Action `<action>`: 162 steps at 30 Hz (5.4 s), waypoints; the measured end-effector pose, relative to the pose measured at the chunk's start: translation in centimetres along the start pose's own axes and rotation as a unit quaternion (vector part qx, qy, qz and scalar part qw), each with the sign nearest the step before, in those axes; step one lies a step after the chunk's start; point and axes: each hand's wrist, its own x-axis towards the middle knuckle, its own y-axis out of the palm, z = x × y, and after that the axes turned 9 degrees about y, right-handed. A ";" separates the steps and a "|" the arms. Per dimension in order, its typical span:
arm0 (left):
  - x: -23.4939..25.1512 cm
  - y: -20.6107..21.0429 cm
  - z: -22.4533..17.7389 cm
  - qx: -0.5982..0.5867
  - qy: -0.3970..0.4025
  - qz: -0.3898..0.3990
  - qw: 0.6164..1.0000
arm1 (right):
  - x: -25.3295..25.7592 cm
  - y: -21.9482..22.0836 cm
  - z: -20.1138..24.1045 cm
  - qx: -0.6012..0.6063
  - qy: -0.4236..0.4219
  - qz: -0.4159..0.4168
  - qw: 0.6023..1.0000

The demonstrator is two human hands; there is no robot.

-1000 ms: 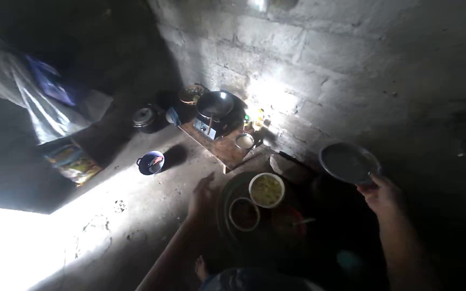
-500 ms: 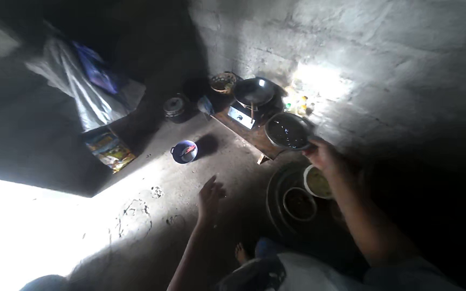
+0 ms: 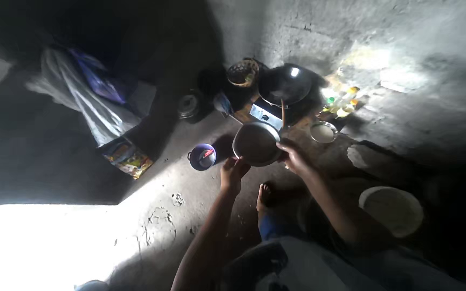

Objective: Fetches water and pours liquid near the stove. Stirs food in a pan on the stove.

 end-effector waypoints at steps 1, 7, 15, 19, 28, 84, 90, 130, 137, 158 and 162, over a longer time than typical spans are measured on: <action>1.7 0.4 -0.1 0.001 -0.007 -0.008 1.000 | 1.9 0.0 0.3 -0.003 0.002 0.003 1.000; 12.6 3.1 -1.5 0.003 -0.028 -0.010 1.000 | 12.0 0.1 3.3 -0.033 0.022 -0.001 0.999; 25.9 5.6 -2.0 0.024 -0.019 0.054 0.998 | 23.0 -0.4 7.2 -0.116 0.074 -0.090 0.986; 31.9 6.2 -2.5 0.021 -0.011 0.089 0.996 | 32.0 -7.0 1.0 -0.287 0.094 -0.274 0.913; 39.6 5.6 -3.0 0.045 -0.028 0.083 0.995 | 41.6 -9.8 -8.4 -0.408 0.184 -0.342 0.826; 39.1 2.9 -3.0 -0.036 -0.017 -0.022 0.999 | 42.1 -7.1 2.7 -0.399 0.190 -0.275 0.854; 38.8 2.5 -2.9 -0.039 -0.015 -0.021 0.999 | 46.1 -13.1 5.1 -0.254 0.201 -0.398 0.858; 39.1 0.8 -2.1 -0.028 -0.027 -0.017 0.999 | 47.0 -12.0 4.9 -0.246 0.194 -0.398 0.862; 38.8 0.4 -1.6 -0.043 -0.025 -0.024 0.998 | 45.1 -9.3 5.8 -0.193 0.222 -0.332 0.896; 38.6 -0.2 -2.6 -0.035 -0.010 -0.033 0.999 | 33.2 -8.2 1.8 -0.407 0.164 -0.293 0.849; 38.6 0.0 -2.5 -0.041 -0.008 -0.039 0.998 | 37.7 -6.8 0.4 -0.393 0.157 -0.301 0.855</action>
